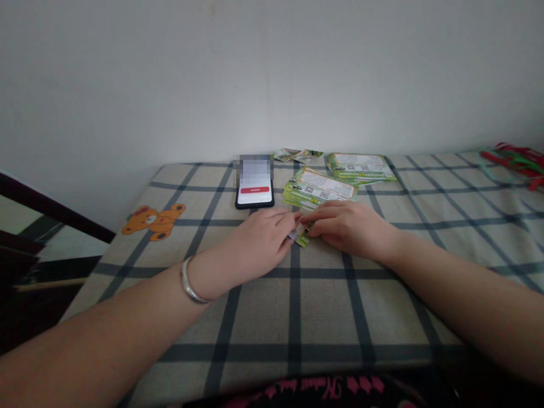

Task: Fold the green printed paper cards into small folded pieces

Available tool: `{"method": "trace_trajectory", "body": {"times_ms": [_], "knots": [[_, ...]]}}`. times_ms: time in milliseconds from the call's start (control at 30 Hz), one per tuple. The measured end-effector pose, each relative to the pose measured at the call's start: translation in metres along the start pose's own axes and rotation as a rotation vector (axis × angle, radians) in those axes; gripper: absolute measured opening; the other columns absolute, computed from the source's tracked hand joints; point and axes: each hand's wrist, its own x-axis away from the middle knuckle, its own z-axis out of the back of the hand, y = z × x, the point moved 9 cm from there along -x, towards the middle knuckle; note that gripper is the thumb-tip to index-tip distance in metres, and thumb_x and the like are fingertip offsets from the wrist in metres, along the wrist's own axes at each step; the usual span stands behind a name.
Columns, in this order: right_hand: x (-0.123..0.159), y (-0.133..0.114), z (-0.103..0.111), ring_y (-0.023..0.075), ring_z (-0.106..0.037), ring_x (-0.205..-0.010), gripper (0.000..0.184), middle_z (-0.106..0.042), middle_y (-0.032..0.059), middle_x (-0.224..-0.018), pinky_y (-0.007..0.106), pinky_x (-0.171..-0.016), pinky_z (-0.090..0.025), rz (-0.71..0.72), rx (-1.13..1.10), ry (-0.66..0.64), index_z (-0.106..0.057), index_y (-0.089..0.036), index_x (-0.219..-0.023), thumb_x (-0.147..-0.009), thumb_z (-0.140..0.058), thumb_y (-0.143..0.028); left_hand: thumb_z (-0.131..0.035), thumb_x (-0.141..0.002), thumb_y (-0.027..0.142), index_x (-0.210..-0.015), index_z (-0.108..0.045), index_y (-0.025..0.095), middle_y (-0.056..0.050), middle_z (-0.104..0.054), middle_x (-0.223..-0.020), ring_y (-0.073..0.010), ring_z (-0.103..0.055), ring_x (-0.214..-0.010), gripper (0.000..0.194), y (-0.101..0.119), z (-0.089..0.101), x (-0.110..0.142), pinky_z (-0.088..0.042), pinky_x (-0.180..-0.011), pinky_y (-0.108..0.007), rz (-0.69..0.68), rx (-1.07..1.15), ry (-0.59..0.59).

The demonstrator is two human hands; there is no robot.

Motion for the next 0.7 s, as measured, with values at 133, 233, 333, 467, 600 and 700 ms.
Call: {"method": "trace_trajectory", "body": {"times_ms": [133, 233, 333, 467, 600, 700], "knots": [[0.001, 0.003, 0.001, 0.0204, -0.060, -0.103, 0.024, -0.069, 0.0000, -0.120, 0.036, -0.089, -0.050, -0.046, 0.022, -0.006, -0.072, -0.022, -0.093, -0.087, -0.052, -0.009, -0.053, -0.089, 0.015, -0.107, -0.065, 0.011, -0.011, -0.065, -0.116, -0.0232, -0.059, -0.109, 0.022, -0.001, 0.001, -0.001, -0.051, -0.097, -0.040, -0.008, 0.000, -0.019], [0.002, 0.006, -0.002, 0.0209, -0.059, -0.101, 0.028, -0.068, -0.0021, -0.120, 0.036, -0.089, -0.050, -0.067, 0.015, -0.022, -0.072, -0.022, -0.093, -0.083, -0.053, -0.005, -0.053, -0.090, 0.015, -0.095, -0.069, 0.014, -0.009, -0.066, -0.101, -0.0227, -0.061, -0.096, 0.016, -0.002, 0.001, -0.002, -0.054, -0.085, -0.039, -0.019, -0.048, -0.072], [0.002, 0.008, -0.002, 0.0205, -0.059, -0.103, 0.027, -0.068, -0.0025, -0.120, 0.035, -0.091, -0.049, -0.077, -0.023, -0.002, -0.072, -0.022, -0.093, -0.083, -0.054, -0.005, -0.052, -0.090, 0.015, -0.096, -0.069, 0.015, -0.008, -0.066, -0.092, -0.0221, -0.062, -0.091, 0.018, -0.001, 0.003, 0.000, -0.054, -0.080, -0.038, -0.044, -0.108, -0.103], [0.002, 0.013, -0.003, 0.0204, -0.061, -0.106, 0.026, -0.070, 0.0018, -0.116, 0.035, -0.094, -0.049, -0.130, -0.054, -0.011, -0.072, -0.021, -0.095, -0.082, -0.055, -0.006, -0.050, -0.090, 0.014, -0.097, -0.067, 0.016, -0.005, -0.067, -0.085, -0.0200, -0.064, -0.082, 0.018, 0.001, 0.004, 0.003, -0.054, -0.073, -0.034, -0.028, -0.161, -0.140], [0.002, 0.015, -0.002, 0.0209, -0.061, -0.107, 0.031, -0.071, 0.0048, -0.112, 0.036, -0.092, -0.050, -0.160, -0.054, -0.014, -0.071, -0.020, -0.100, -0.080, -0.053, -0.004, -0.049, -0.091, 0.013, -0.096, -0.067, 0.014, -0.007, -0.068, -0.086, -0.0203, -0.065, -0.082, 0.019, 0.005, 0.003, 0.004, -0.054, -0.071, -0.033, -0.011, -0.205, -0.157], [0.002, 0.011, 0.002, 0.0203, -0.061, -0.107, 0.030, -0.070, 0.0038, -0.116, 0.036, -0.093, -0.050, -0.105, -0.055, 0.005, -0.071, -0.020, -0.098, -0.080, -0.053, -0.005, -0.050, -0.090, 0.013, -0.091, -0.068, 0.012, -0.008, -0.068, -0.087, -0.0204, -0.065, -0.085, 0.017, 0.007, 0.004, 0.003, -0.054, -0.075, -0.034, -0.012, -0.211, -0.146]]}}
